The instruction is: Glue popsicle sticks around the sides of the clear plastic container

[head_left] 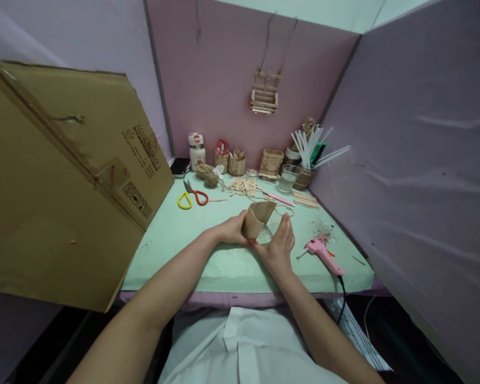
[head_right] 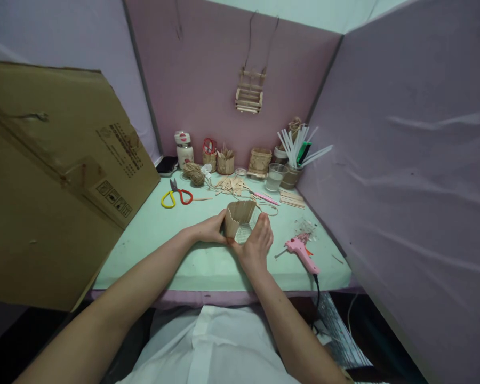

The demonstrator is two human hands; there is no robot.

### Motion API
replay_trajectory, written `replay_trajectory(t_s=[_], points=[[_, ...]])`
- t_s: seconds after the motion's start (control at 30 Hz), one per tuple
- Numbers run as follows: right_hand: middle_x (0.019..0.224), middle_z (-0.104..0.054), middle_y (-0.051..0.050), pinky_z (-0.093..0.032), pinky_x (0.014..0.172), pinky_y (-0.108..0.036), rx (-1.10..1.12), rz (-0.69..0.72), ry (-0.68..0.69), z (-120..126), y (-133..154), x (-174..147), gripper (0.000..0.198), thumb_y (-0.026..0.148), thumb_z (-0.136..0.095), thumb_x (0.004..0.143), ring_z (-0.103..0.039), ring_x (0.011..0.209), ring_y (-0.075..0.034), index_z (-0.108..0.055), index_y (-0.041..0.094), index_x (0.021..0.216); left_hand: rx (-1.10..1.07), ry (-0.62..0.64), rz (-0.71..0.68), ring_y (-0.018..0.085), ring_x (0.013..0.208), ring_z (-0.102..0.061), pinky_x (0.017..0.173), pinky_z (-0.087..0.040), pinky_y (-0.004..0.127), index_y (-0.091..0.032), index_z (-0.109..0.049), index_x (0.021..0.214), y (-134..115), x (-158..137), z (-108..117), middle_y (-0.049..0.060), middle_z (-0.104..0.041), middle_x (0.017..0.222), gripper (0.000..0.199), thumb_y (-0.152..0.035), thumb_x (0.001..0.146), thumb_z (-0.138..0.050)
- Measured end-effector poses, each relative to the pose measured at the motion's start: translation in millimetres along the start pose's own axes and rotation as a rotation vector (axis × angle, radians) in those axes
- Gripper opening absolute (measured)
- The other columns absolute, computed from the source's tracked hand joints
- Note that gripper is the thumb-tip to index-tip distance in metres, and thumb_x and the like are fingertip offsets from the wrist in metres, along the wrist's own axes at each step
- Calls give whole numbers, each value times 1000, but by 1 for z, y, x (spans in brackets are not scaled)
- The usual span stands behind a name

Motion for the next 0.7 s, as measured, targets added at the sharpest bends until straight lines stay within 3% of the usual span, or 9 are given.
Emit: replay_trajectory(t_s=[0.17,0.33,0.5,0.7], points=[[153,-29,-29,-34,105,-64,74,-86,68,-5,-8,-2,121,67,-66,71,-33,140,-43,0,13,156,-53,-4,-24,36,126,-52,107,-39,45,-19,-33,144,1,0,0,14,-56,134,113,-38,49,-90],[149,-36,-26,-41,103,-56,387,-109,141,-2,-9,1,120,52,-73,73,-50,128,-33,8,18,155,-220,1,13,34,130,-49,108,-40,45,-19,-34,140,-1,0,4,15,-53,137,106,-33,51,-90],[149,-37,-19,-46,102,-50,667,-90,74,13,-4,5,109,46,-72,77,-46,133,-28,0,27,155,-584,97,23,32,132,-49,107,-41,47,-21,-38,134,-8,-3,9,17,-50,141,99,-33,52,-91],[144,-40,-17,-45,105,-49,790,-38,0,15,-5,2,84,43,-64,85,-44,133,-27,-17,26,153,-756,115,59,37,133,-48,107,-40,50,-18,-43,135,-15,-7,11,19,-53,140,98,-38,52,-92]])
Point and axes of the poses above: each hand's wrist, its own x-axis towards the middle knuckle, its own z-axis out of the back of the hand, y = z × x, the point moved 5 cm from there along x, towards the middle knuckle
